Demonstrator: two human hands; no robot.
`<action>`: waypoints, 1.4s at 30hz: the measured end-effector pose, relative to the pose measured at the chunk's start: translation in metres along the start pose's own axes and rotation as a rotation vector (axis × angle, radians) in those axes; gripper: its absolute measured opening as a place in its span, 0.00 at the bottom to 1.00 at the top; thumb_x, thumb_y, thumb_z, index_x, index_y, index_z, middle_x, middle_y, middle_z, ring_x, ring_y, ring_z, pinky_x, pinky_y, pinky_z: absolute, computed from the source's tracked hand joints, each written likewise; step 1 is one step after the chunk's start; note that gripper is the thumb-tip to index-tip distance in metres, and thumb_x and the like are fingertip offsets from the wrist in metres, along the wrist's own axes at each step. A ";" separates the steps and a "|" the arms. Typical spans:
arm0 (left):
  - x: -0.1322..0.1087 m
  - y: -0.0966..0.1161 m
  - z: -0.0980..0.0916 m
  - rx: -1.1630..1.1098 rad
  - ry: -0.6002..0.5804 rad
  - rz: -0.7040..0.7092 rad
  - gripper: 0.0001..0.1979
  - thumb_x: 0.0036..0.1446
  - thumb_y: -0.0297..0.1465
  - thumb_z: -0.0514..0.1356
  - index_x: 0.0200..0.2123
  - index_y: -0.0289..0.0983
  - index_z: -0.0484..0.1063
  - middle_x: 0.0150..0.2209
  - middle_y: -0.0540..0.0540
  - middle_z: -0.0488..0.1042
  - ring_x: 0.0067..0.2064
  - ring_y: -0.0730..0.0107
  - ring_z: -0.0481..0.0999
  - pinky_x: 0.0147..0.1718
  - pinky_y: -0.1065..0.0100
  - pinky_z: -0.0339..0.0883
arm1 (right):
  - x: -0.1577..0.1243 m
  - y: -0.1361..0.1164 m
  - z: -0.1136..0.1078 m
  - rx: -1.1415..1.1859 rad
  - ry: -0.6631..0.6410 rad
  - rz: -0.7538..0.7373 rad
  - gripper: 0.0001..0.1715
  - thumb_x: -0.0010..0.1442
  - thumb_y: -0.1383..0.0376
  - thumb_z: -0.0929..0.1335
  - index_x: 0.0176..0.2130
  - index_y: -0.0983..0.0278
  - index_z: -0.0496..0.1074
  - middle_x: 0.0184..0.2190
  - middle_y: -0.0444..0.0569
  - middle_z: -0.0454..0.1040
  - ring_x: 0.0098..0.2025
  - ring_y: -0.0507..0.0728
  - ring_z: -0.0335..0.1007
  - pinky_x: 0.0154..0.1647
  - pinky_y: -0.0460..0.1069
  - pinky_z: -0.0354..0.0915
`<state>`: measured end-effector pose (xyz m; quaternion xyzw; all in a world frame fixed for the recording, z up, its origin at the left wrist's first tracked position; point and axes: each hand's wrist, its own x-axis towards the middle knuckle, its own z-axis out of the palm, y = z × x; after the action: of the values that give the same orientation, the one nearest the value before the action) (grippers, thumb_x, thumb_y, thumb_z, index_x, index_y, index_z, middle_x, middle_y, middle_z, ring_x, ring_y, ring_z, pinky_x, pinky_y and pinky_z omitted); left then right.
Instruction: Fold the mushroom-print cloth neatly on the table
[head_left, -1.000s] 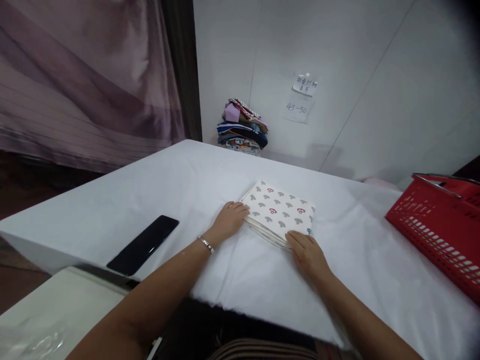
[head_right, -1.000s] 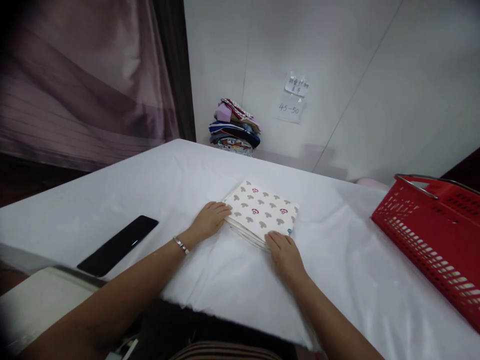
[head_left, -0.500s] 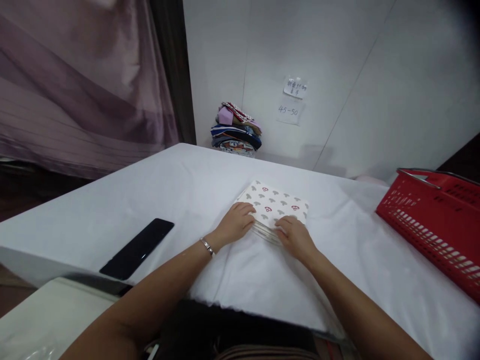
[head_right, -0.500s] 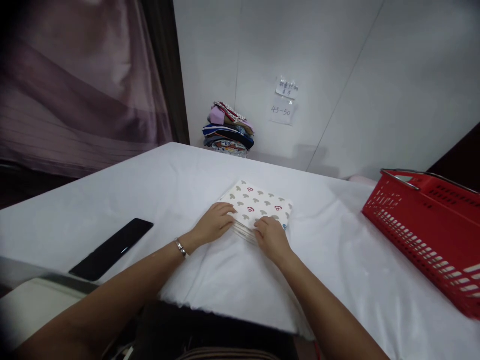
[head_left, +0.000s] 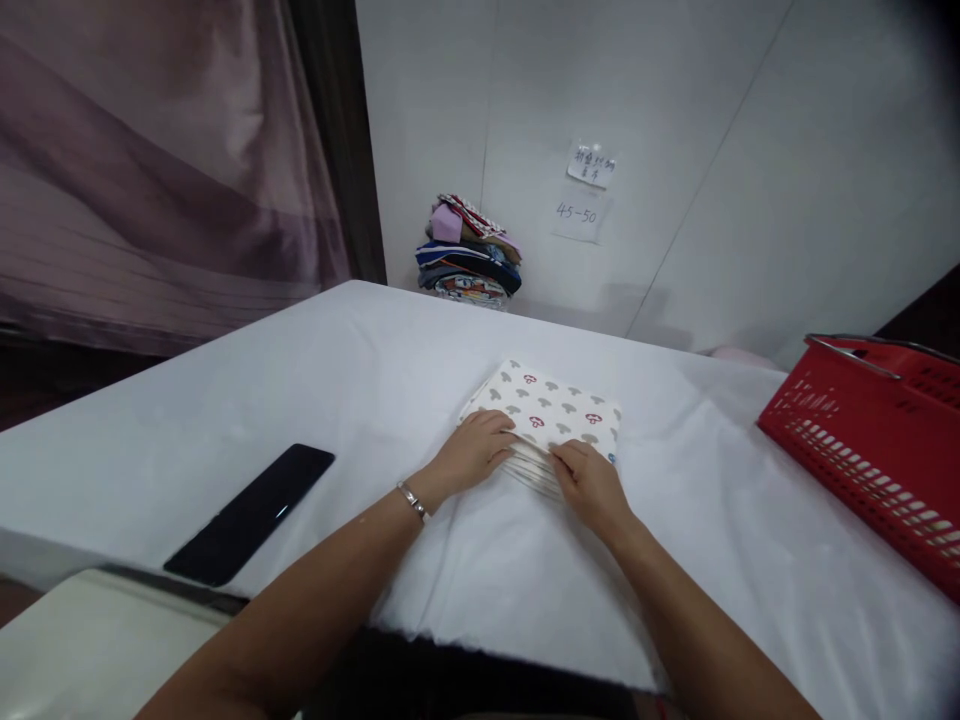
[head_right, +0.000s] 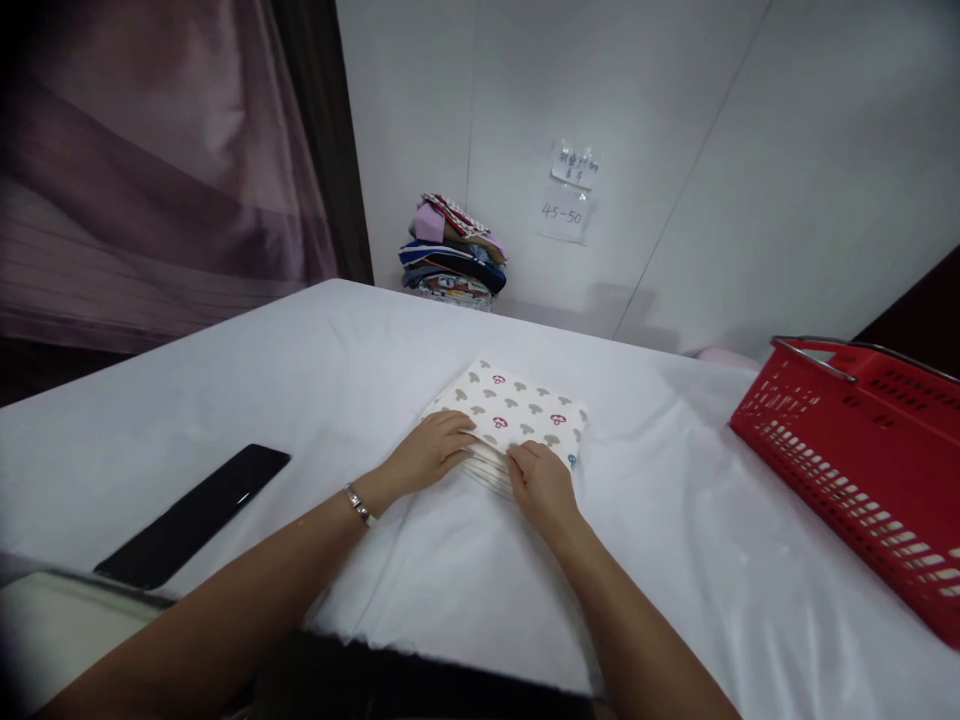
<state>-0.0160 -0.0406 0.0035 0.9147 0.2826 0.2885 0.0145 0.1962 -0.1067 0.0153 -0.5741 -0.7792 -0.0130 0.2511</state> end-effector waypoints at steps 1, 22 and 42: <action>0.000 0.000 0.000 -0.002 -0.007 0.001 0.08 0.60 0.30 0.54 0.40 0.40 0.71 0.45 0.45 0.69 0.50 0.64 0.65 0.47 0.60 0.60 | -0.001 0.000 0.002 0.009 0.009 -0.003 0.13 0.63 0.66 0.60 0.38 0.60 0.72 0.34 0.47 0.73 0.38 0.54 0.67 0.37 0.46 0.61; 0.004 0.003 0.002 -0.109 0.028 -0.012 0.11 0.62 0.27 0.48 0.39 0.38 0.69 0.40 0.46 0.71 0.45 0.67 0.67 0.45 0.62 0.60 | -0.005 -0.002 0.009 -0.012 0.066 -0.133 0.14 0.60 0.68 0.61 0.43 0.63 0.70 0.42 0.51 0.72 0.42 0.57 0.66 0.41 0.51 0.64; 0.004 0.005 0.014 0.134 0.112 0.009 0.11 0.60 0.22 0.47 0.35 0.36 0.67 0.37 0.46 0.73 0.43 0.69 0.70 0.52 0.58 0.57 | -0.001 -0.005 0.007 -0.219 0.070 -0.103 0.13 0.60 0.73 0.59 0.40 0.63 0.71 0.33 0.49 0.74 0.36 0.56 0.66 0.36 0.48 0.58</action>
<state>-0.0024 -0.0409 -0.0052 0.8974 0.2974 0.3196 -0.0637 0.1889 -0.1073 0.0098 -0.5566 -0.7923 -0.1308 0.2129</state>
